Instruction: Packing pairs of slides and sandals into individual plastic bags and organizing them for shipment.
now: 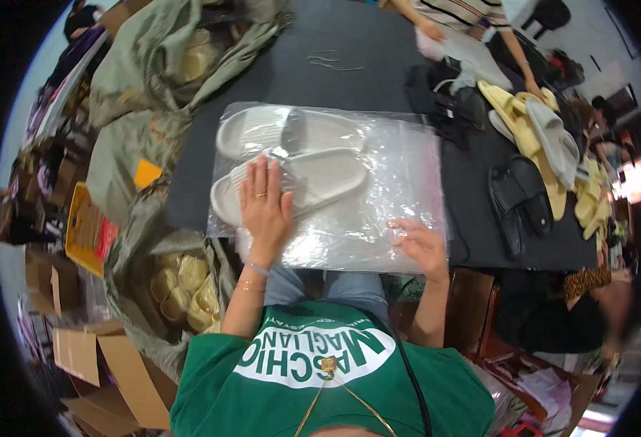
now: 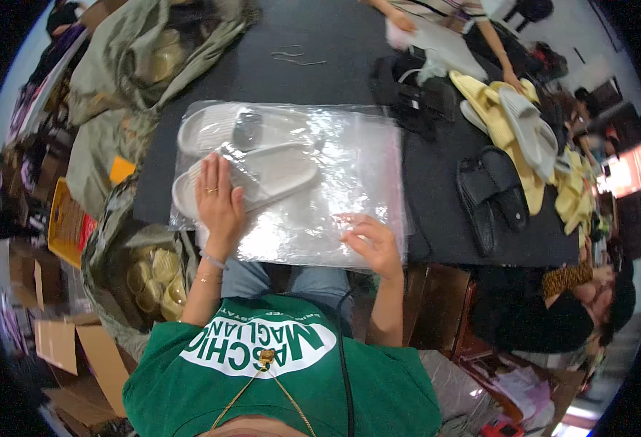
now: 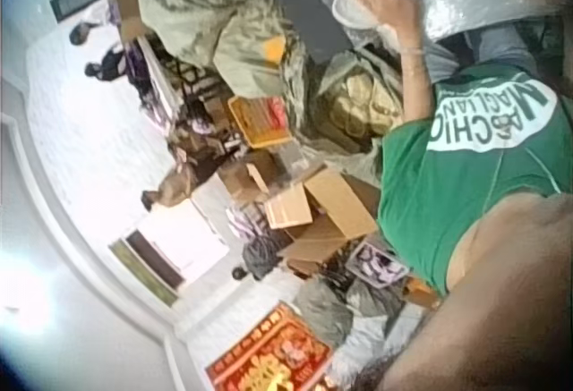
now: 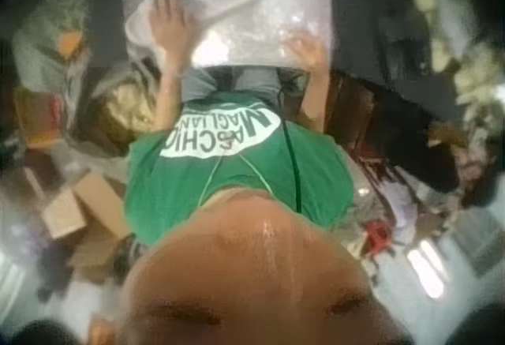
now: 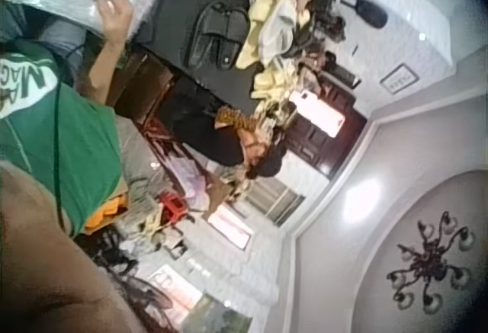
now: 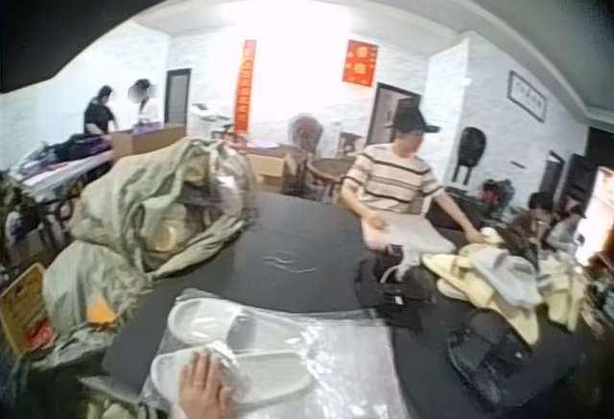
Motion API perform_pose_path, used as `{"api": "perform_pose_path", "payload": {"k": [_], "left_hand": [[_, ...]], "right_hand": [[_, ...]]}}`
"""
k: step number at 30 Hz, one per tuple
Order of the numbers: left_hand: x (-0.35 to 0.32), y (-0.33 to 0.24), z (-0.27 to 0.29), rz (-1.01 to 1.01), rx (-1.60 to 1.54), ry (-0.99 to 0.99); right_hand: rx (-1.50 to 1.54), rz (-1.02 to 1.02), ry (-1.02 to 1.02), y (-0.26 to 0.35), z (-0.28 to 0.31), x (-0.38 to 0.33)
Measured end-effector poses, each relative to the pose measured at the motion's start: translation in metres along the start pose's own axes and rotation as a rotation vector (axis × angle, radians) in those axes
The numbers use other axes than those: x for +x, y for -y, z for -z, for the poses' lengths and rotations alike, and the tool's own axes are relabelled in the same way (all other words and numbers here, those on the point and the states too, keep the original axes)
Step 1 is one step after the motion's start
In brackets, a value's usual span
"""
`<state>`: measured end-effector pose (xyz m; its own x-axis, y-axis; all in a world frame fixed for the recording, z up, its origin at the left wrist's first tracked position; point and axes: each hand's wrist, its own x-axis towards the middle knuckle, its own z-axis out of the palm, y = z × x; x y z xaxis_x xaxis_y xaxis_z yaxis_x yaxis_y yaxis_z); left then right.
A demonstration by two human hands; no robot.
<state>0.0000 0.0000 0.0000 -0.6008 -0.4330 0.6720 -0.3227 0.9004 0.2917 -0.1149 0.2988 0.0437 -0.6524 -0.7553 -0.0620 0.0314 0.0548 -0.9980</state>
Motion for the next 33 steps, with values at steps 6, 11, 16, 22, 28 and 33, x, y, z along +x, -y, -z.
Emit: {"api": "perform_pose_path", "payload": {"k": [6, 11, 16, 22, 28, 33], "left_hand": [[0.009, 0.013, 0.01, -0.023, -0.017, 0.022], [0.004, 0.011, 0.008, -0.004, -0.034, 0.008], [0.004, 0.012, 0.01, 0.002, -0.034, 0.004], [0.006, 0.005, 0.014, 0.006, -0.07, 0.003], [0.016, 0.004, 0.051, 0.035, -0.298, -0.039], [0.035, -0.022, 0.109, -0.044, -0.289, -0.053]], "right_hand": [[0.004, 0.211, 0.109, 0.023, 0.0, 0.034], [-1.146, 0.643, 0.124, 0.014, 0.007, 0.118], [-1.121, 0.642, 0.317, 0.025, -0.064, 0.189], [-1.379, 0.3, 0.393, 0.018, -0.143, 0.252], [-0.922, 0.113, 0.411, 0.042, -0.136, 0.245], [-1.199, 0.25, 0.41, 0.056, -0.087, 0.226]]}}
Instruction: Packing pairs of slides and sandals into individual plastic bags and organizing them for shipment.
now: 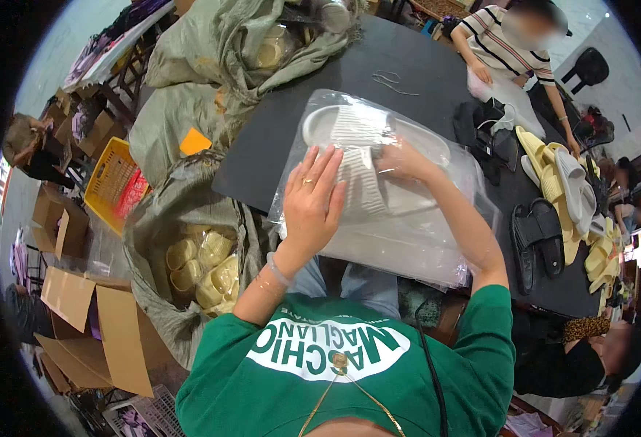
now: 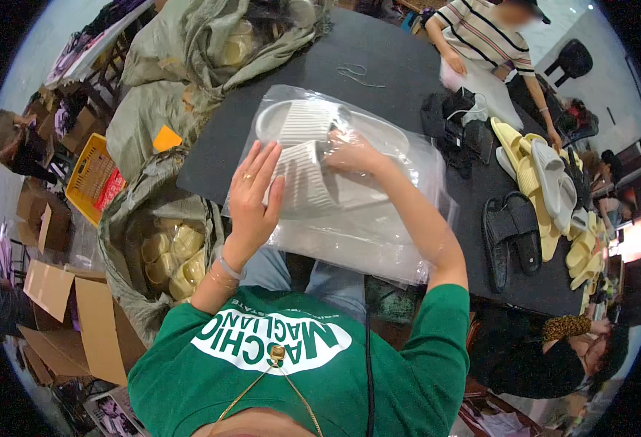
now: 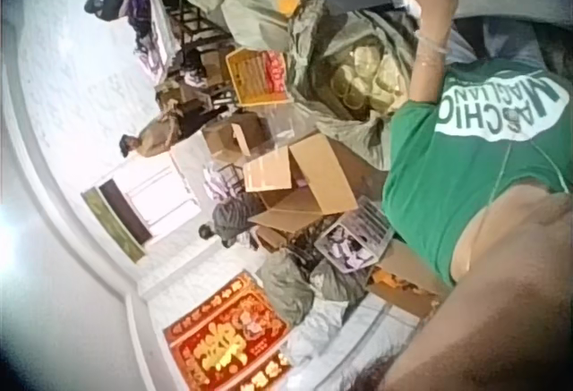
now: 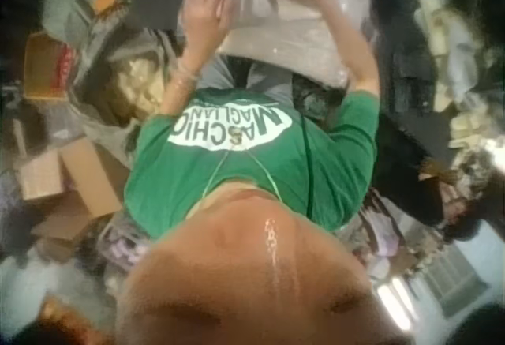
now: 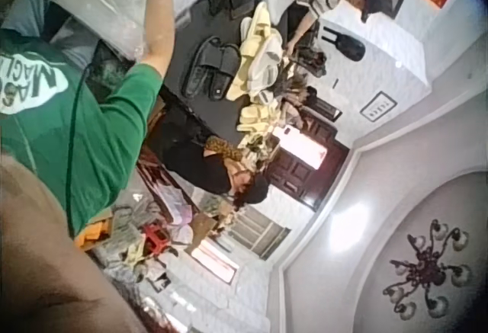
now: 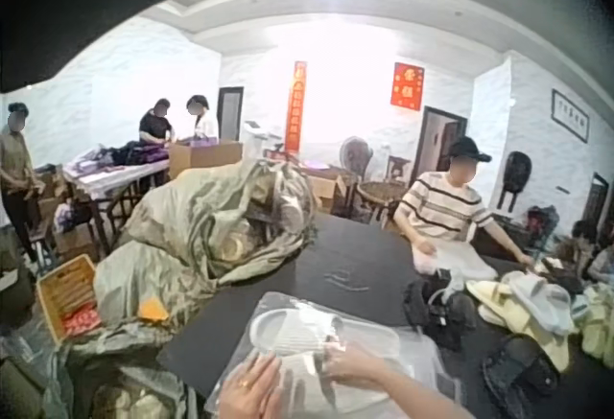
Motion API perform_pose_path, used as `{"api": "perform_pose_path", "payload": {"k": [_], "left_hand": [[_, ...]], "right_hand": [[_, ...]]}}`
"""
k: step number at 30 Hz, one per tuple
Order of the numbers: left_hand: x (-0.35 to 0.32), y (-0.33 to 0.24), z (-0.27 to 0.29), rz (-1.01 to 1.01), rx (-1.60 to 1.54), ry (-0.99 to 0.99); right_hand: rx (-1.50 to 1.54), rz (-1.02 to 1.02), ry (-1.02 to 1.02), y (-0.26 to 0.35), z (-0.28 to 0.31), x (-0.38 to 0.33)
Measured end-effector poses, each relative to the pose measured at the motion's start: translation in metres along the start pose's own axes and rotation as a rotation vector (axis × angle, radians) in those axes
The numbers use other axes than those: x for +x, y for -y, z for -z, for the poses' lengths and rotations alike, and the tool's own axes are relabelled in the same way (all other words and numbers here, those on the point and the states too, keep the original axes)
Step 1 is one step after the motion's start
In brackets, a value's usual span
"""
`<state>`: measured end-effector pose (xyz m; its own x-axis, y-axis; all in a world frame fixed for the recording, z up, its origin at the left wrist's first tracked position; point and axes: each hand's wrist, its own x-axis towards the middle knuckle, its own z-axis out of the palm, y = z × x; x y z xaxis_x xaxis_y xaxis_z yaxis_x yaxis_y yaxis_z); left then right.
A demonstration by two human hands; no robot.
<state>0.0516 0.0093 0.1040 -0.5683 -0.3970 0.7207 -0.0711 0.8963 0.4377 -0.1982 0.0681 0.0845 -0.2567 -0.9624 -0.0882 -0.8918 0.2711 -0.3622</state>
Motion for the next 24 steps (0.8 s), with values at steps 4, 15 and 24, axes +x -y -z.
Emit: {"api": "perform_pose_path", "payload": {"k": [4, 15, 24], "left_hand": [[-0.025, 0.031, -0.059, 0.175, 0.03, 0.198], [-0.061, 0.08, -0.099, 0.381, 0.018, 0.421], [-0.061, 0.054, -0.099, 0.244, 0.299, 0.399]], "right_hand": [[0.07, -0.352, 0.092, 0.012, -0.022, -0.023], [-0.268, 0.061, 0.066, -0.057, -0.053, -0.053], [-0.169, -0.388, 0.246, -0.054, 0.064, -0.176]]}}
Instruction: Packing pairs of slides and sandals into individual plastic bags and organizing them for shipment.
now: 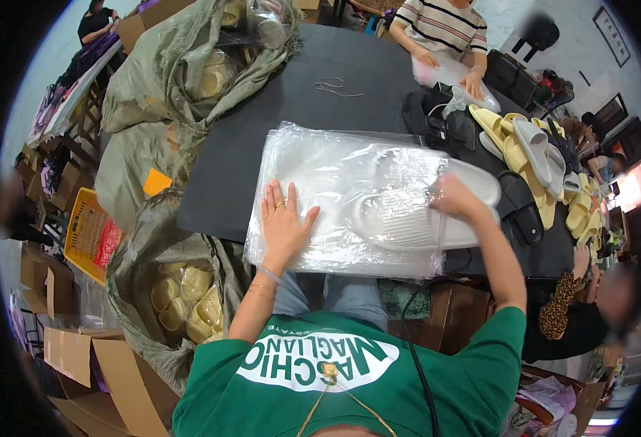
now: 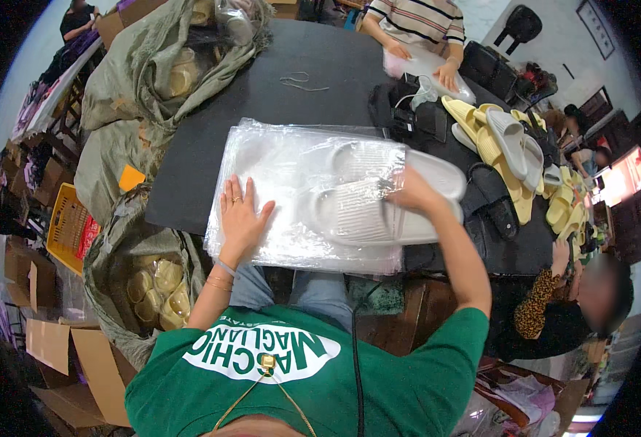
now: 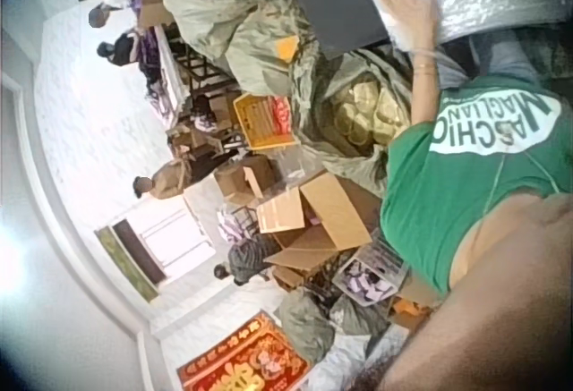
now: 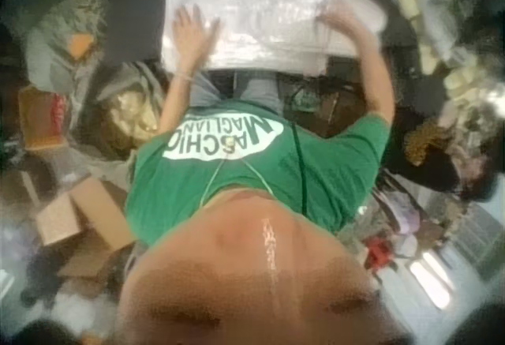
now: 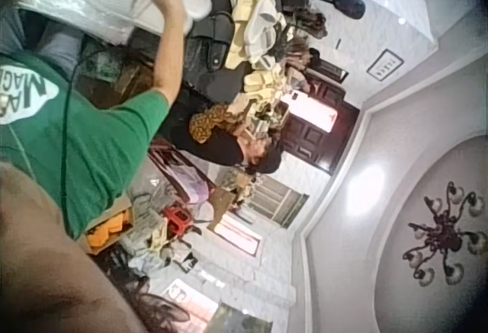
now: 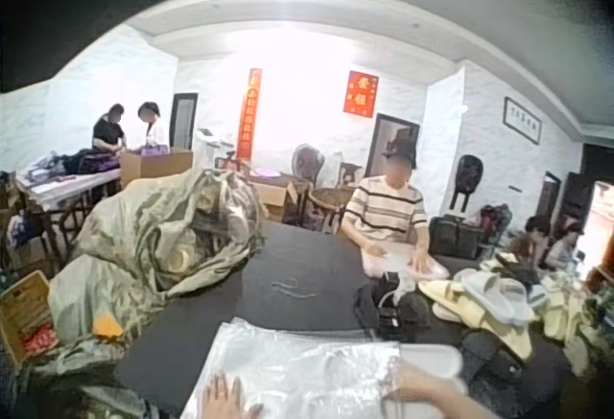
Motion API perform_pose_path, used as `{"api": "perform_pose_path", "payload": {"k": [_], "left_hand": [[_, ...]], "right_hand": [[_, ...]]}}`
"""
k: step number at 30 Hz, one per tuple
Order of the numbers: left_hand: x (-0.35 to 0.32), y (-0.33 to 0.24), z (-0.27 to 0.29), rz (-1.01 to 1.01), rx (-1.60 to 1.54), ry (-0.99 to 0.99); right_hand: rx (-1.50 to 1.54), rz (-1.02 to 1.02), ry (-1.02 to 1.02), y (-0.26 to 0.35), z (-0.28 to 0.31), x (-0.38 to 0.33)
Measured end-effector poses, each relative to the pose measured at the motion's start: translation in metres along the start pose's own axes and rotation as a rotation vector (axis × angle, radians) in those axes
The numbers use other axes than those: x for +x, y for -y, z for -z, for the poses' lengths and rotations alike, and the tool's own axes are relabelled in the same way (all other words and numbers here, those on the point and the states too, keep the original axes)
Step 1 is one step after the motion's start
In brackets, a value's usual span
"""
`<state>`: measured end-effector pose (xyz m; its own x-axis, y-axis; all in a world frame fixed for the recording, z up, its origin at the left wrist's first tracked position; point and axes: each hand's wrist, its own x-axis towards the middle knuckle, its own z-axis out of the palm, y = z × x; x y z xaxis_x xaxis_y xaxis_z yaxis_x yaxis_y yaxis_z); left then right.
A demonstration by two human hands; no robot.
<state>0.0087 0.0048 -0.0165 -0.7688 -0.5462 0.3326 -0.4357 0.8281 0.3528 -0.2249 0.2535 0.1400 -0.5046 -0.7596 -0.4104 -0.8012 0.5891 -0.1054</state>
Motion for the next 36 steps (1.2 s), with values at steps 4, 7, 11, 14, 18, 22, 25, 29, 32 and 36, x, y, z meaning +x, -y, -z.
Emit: {"api": "perform_pose_path", "payload": {"k": [4, 7, 11, 14, 18, 22, 25, 29, 32, 36], "left_hand": [[0.002, -0.007, 0.005, -0.027, -0.005, 0.014], [0.003, -0.009, 0.009, -0.05, -0.023, 0.01], [0.001, -0.009, 0.015, -0.054, 0.017, 0.045], [0.002, -0.009, 0.012, -0.078, 0.039, 0.02], [-0.001, 0.004, 0.007, -0.151, 0.275, 0.259], [-0.031, 0.038, -0.06, -0.055, -0.766, 0.104], [-0.032, 0.044, -0.067, -0.037, -0.816, 0.041], [-0.007, -0.012, 0.022, -0.081, 0.185, 0.217], [-0.002, -0.015, 0.007, 0.025, 0.053, -0.009], [-0.001, -0.009, 0.008, 0.031, 0.048, -0.02]], "right_hand": [[-0.096, -0.07, -0.517, -0.039, 0.02, -0.076], [-0.153, -0.238, -0.7, -0.062, 0.048, -0.115], [0.58, -0.314, -1.113, -0.012, 0.084, -0.135], [0.514, -0.121, -1.242, 0.005, 0.068, -0.119], [0.292, 0.057, -0.811, 0.089, 0.034, -0.048], [0.423, 0.289, -0.917, 0.164, -0.061, 0.047], [0.351, 0.164, -0.625, 0.156, -0.102, 0.076], [0.432, -0.172, -0.541, 0.105, -0.094, 0.077], [0.274, -0.354, -0.764, 0.041, -0.11, 0.081], [0.217, -0.394, -0.863, 0.044, -0.118, 0.082]]}}
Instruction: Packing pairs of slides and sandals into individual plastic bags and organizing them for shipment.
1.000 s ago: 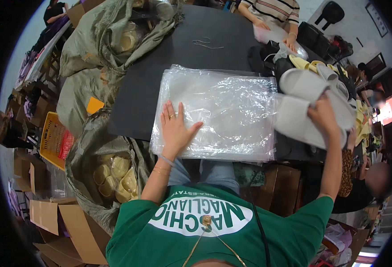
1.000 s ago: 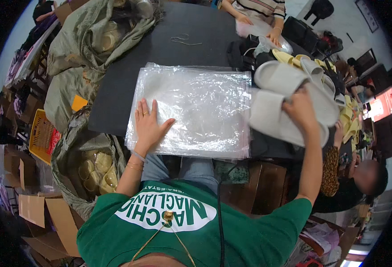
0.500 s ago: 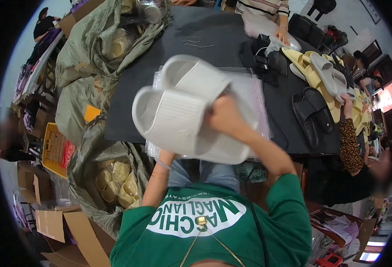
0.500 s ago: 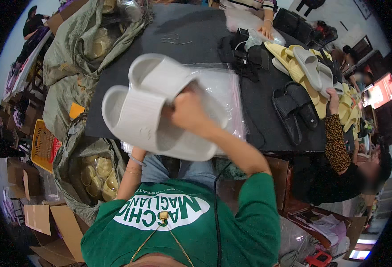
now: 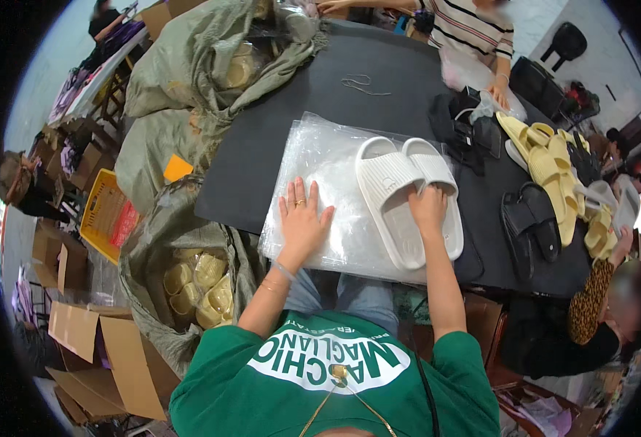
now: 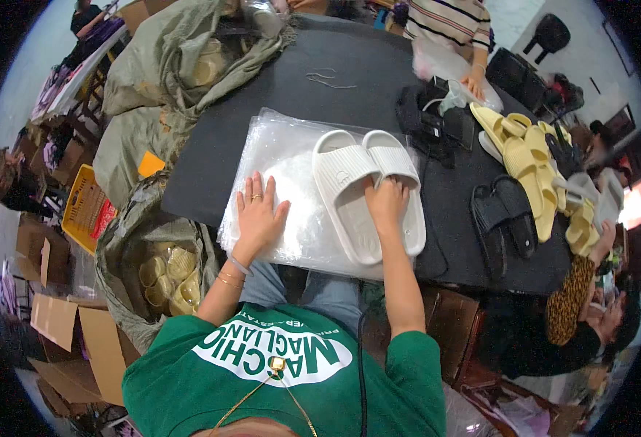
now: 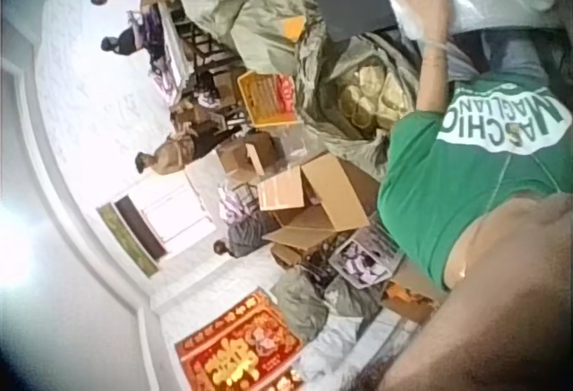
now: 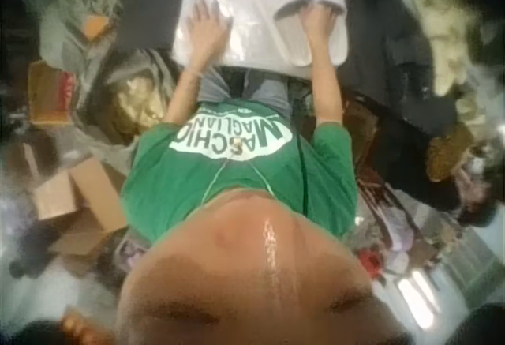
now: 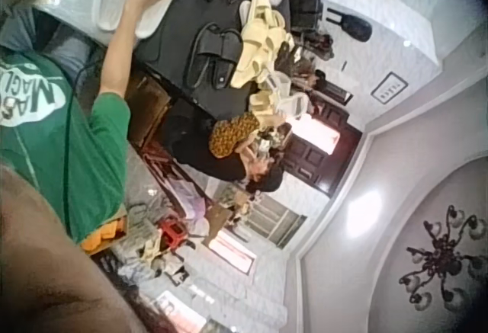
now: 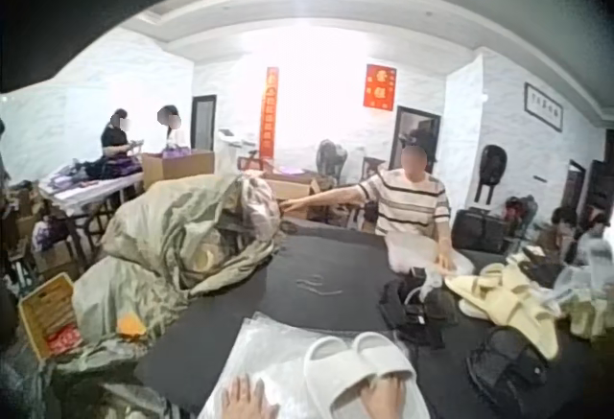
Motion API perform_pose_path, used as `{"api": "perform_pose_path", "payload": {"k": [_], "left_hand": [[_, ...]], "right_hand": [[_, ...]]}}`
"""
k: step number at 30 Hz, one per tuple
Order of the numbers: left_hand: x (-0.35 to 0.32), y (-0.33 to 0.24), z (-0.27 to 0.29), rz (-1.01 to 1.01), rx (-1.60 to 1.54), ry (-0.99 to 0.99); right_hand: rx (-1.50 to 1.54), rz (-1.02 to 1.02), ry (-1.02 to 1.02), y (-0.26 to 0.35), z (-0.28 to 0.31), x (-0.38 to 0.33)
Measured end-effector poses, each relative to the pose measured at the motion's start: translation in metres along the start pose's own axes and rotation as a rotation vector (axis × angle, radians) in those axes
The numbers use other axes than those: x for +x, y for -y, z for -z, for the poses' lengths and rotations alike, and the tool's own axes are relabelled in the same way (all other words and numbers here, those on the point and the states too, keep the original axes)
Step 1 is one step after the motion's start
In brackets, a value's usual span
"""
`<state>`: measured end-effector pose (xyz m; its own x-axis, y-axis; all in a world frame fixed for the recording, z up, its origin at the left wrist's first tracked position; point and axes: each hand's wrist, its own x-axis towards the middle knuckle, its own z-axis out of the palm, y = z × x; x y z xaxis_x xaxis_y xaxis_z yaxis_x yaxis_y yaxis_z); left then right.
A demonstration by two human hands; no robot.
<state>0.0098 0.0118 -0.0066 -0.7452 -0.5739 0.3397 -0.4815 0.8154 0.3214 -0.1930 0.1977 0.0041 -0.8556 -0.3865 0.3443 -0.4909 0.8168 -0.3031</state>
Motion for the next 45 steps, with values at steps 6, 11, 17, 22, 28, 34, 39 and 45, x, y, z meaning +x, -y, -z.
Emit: {"api": "perform_pose_path", "payload": {"k": [6, 11, 17, 22, 28, 34, 39, 45], "left_hand": [[0.06, -0.005, 0.012, -0.305, 0.049, 0.118], [0.121, 0.016, -0.021, -0.166, 0.018, 0.047], [0.137, 0.035, -0.05, 0.161, 0.073, 0.107], [0.142, 0.037, -0.054, 0.148, 0.078, 0.07], [0.138, 0.039, -0.053, 0.151, 0.106, 0.07], [0.141, 0.043, -0.053, 0.043, 0.24, 0.089], [0.139, 0.056, -0.074, 0.054, 0.154, 0.045], [0.149, 0.063, -0.047, 0.422, -1.025, -0.134]], "right_hand": [[0.027, 0.0, 0.0, -0.003, -0.004, -0.003], [0.069, 0.007, -0.045, -0.005, -0.007, -0.005], [0.078, 0.013, -0.045, -0.006, -0.006, -0.002], [0.069, -0.011, -0.115, -0.009, -0.013, 0.0], [0.26, -0.069, 0.172, 0.009, 0.014, 0.01], [0.347, 0.261, 0.087, 0.07, 0.026, 0.028], [-0.001, 0.551, 0.722, 0.064, 0.049, 0.052], [0.604, 0.543, 0.301, 0.219, 0.071, 0.094]]}}
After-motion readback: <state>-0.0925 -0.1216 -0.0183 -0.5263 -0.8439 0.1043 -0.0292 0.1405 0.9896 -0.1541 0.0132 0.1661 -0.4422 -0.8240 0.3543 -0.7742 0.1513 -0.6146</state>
